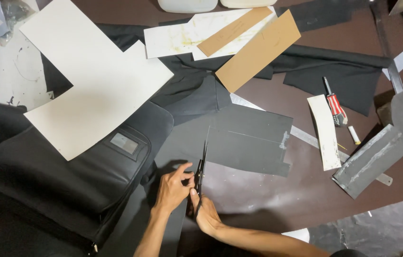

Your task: Cutting a piece of material with scissors and gluing a reinforcement strip onto it

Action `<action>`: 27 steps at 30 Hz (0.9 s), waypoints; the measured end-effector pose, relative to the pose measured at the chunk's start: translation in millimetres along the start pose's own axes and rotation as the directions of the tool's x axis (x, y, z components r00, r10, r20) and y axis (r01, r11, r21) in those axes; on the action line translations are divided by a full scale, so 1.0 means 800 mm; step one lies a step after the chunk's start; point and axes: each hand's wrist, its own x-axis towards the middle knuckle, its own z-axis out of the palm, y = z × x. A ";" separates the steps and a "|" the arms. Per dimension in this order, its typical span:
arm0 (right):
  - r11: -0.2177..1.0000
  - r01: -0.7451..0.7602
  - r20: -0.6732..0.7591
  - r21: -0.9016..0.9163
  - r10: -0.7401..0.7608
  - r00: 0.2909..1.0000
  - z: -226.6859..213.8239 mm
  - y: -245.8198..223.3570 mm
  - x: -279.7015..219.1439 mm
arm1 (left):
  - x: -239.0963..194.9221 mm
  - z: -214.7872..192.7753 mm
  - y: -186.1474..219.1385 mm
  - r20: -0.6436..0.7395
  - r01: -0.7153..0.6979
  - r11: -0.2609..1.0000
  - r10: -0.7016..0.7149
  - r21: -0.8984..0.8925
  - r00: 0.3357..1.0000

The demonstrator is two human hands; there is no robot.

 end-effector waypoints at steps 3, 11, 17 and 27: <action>1.000 -0.027 0.017 0.007 0.027 1.000 0.002 0.002 -0.002 | -0.003 -0.002 -0.002 0.019 0.003 0.999 -0.003 -0.041 1.000; 1.000 0.003 0.009 0.017 -0.003 1.000 0.013 0.014 0.006 | -0.005 -0.003 -0.004 0.025 0.057 0.993 -0.054 -0.106 0.998; 0.999 0.032 -0.005 0.034 -0.032 0.999 0.010 0.001 -0.002 | -0.006 0.001 -0.009 0.013 0.023 0.996 -0.022 -0.081 1.000; 0.997 -0.004 -0.044 0.081 0.008 0.999 0.009 -0.001 -0.008 | -0.003 -0.003 -0.006 0.017 0.000 0.998 0.001 -0.070 1.000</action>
